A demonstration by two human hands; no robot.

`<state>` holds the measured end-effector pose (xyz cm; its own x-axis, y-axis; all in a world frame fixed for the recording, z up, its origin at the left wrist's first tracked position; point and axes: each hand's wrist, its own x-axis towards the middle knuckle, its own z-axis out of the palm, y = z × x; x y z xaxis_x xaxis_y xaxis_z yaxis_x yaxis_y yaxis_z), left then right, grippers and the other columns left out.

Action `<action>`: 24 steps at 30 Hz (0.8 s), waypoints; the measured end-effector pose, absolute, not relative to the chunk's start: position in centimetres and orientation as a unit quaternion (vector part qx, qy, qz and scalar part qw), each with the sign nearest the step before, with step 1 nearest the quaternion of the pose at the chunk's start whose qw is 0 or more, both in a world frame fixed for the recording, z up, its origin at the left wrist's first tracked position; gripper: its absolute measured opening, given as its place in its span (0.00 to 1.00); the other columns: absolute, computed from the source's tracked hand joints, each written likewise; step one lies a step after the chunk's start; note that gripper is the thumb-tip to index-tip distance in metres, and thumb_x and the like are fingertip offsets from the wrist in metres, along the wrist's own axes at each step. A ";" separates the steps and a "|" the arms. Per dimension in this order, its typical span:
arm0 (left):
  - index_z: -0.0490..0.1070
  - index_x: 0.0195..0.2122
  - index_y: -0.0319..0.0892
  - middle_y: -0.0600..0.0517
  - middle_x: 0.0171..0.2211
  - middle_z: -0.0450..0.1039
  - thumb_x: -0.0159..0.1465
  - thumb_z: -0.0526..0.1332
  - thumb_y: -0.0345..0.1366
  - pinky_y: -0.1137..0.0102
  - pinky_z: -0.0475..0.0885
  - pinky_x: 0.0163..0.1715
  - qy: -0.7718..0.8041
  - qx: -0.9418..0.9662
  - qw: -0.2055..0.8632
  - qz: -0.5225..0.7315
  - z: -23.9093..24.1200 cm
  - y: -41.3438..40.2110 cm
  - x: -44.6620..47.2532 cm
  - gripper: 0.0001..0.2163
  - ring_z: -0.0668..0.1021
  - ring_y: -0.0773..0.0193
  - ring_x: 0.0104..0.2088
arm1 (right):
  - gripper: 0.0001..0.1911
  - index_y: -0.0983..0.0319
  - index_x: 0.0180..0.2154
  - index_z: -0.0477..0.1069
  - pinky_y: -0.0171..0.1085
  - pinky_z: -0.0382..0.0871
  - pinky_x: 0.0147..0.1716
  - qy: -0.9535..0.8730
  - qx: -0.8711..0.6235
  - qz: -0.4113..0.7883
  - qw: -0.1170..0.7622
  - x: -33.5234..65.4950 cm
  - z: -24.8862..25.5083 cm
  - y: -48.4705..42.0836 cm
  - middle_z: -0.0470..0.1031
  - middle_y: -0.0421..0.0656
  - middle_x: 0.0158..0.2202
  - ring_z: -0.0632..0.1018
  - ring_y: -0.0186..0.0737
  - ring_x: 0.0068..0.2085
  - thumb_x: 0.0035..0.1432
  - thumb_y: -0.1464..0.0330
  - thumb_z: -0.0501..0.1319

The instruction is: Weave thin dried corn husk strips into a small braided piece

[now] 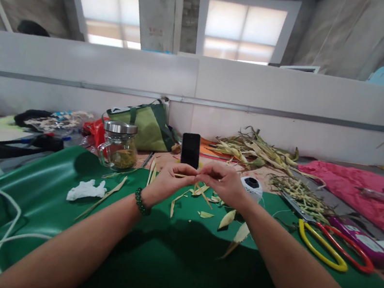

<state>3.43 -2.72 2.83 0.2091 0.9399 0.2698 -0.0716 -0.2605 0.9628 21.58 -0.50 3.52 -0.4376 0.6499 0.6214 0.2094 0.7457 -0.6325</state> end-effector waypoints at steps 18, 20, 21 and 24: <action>0.80 0.30 0.38 0.51 0.21 0.76 0.53 0.67 0.44 0.73 0.69 0.26 0.335 0.703 0.345 0.524 3.0 -3.2 3.7 0.13 0.73 0.66 0.24 | 0.12 0.63 0.22 0.69 0.32 0.56 0.21 -0.726 -0.302 0.250 0.564 19.9 3.0 -2.2 0.65 0.37 0.19 0.63 0.30 0.22 0.52 0.63 0.62; 0.80 0.29 0.38 0.50 0.23 0.77 0.53 0.68 0.45 0.73 0.69 0.27 0.340 0.716 0.352 0.497 3.2 -3.2 3.3 0.14 0.74 0.66 0.25 | 0.12 0.63 0.22 0.68 0.32 0.56 0.21 -0.728 -0.308 0.265 0.552 20.3 3.1 -2.1 0.65 0.37 0.18 0.63 0.29 0.21 0.52 0.62 0.62; 0.80 0.29 0.38 0.49 0.23 0.77 0.52 0.68 0.46 0.73 0.69 0.27 0.345 0.715 0.367 0.486 3.3 -3.1 3.1 0.14 0.74 0.66 0.25 | 0.13 0.63 0.22 0.68 0.32 0.56 0.20 -0.728 -0.311 0.276 0.545 20.5 3.2 -1.9 0.64 0.37 0.18 0.63 0.29 0.21 0.51 0.61 0.62; 0.79 0.29 0.37 0.47 0.26 0.78 0.51 0.68 0.48 0.71 0.71 0.31 0.353 0.682 0.440 0.466 3.3 -2.9 2.8 0.16 0.76 0.64 0.28 | 0.16 0.62 0.23 0.67 0.32 0.56 0.20 -0.728 -0.315 0.306 0.526 20.8 3.3 -1.4 0.64 0.36 0.18 0.63 0.29 0.21 0.51 0.57 0.63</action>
<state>2.77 -2.88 3.26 0.3172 0.8910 0.3248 0.0703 -0.3636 0.9289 20.77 -1.45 3.30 -0.2477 0.7804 0.5741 0.1362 0.6148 -0.7769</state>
